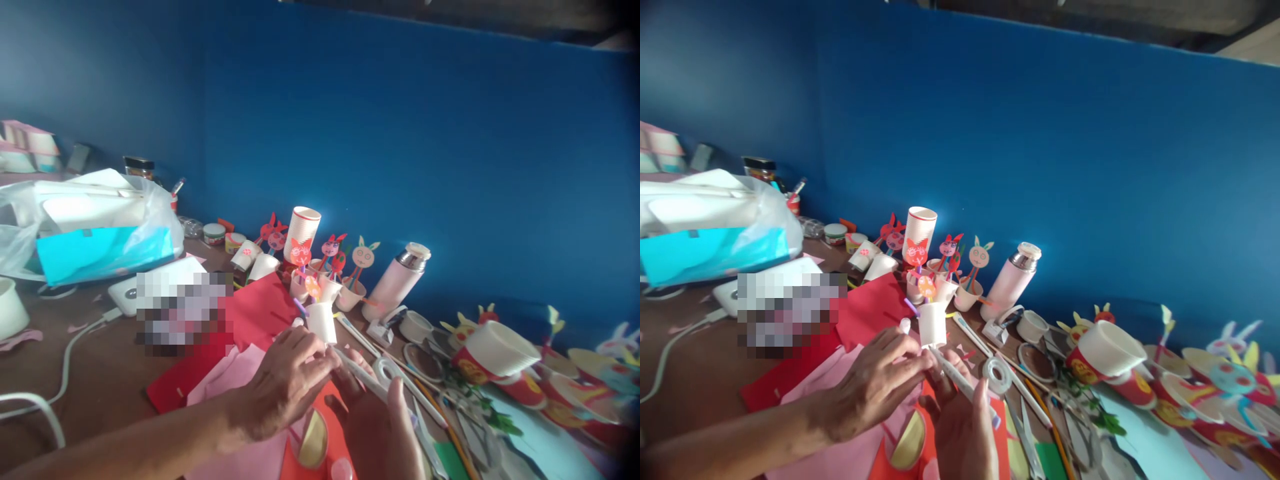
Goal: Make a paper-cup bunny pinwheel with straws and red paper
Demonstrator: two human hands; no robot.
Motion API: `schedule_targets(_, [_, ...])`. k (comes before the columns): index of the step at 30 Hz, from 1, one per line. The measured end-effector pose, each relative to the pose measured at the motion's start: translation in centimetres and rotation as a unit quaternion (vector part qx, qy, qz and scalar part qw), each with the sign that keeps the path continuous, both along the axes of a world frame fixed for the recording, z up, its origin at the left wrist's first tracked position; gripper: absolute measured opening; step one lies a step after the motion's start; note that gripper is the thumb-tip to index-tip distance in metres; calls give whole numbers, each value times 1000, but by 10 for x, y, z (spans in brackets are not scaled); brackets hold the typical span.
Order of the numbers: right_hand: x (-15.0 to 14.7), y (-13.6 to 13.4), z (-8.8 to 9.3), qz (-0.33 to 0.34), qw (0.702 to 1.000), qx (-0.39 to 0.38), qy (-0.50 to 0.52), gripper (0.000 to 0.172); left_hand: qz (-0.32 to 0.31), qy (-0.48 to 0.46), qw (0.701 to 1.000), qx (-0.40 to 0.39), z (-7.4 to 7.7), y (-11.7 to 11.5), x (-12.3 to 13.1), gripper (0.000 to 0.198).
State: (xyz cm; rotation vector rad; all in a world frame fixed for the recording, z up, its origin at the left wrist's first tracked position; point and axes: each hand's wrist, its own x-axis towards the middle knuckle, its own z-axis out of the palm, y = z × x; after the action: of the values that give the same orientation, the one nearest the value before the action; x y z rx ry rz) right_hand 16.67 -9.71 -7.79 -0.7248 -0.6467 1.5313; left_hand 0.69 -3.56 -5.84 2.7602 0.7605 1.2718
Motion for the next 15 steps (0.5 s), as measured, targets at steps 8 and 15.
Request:
schedule_targets(8, [-6, -1, 5, -30, 999, -5, -26, 50, -18, -14, 999, 46, -8, 6, 0, 17])
schedule_targets(15, [-5, 0, 2, -51, 997, -11, -54, 51, -35, 25, 998, 47, -2, 7, -3, 14])
